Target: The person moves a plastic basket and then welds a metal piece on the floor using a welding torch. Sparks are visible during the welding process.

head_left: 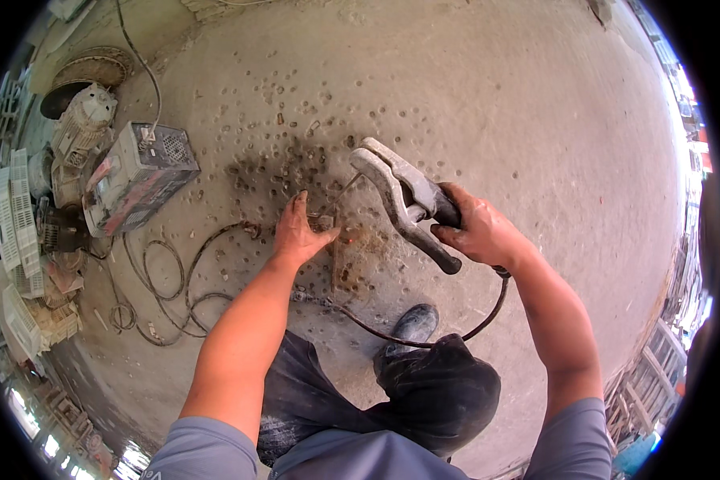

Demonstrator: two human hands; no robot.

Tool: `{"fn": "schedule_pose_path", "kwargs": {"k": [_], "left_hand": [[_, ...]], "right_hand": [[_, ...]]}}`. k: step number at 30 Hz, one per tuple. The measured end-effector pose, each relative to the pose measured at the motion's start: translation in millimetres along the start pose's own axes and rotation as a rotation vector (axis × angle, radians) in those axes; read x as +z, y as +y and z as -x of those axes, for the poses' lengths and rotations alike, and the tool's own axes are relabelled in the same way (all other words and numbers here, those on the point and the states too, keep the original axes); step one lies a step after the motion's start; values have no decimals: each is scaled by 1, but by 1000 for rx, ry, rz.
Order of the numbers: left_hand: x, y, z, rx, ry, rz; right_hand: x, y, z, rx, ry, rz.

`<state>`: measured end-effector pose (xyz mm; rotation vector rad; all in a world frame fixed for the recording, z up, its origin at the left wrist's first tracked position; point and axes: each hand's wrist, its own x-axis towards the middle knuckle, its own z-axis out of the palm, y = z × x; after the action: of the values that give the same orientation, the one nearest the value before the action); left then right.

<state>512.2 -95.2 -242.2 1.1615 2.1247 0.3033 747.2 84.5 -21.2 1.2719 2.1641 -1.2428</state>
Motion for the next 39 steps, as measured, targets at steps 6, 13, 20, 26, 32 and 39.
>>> {"fn": "schedule_pose_path", "kwargs": {"k": [6, 13, 20, 26, 32, 39], "left_hand": [[0, 2, 1, -9, -8, -23], [2, 4, 0, 1, -2, -9], [-3, 13, 0, 4, -51, 5], [0, 10, -1, 21, -49, 25], [-1, 12, -1, 8, -48, 31], [0, 9, -1, 0, -53, 29]], "right_hand": [[4, 0, -4, -28, -24, 18], [0, -7, -4, -22, -27, 37], [0, -6, -5, -35, -17, 51], [1, -9, -4, -54, -23, 60], [2, -9, -6, -57, -24, 66], [3, -13, -7, -35, -36, 75]]}}
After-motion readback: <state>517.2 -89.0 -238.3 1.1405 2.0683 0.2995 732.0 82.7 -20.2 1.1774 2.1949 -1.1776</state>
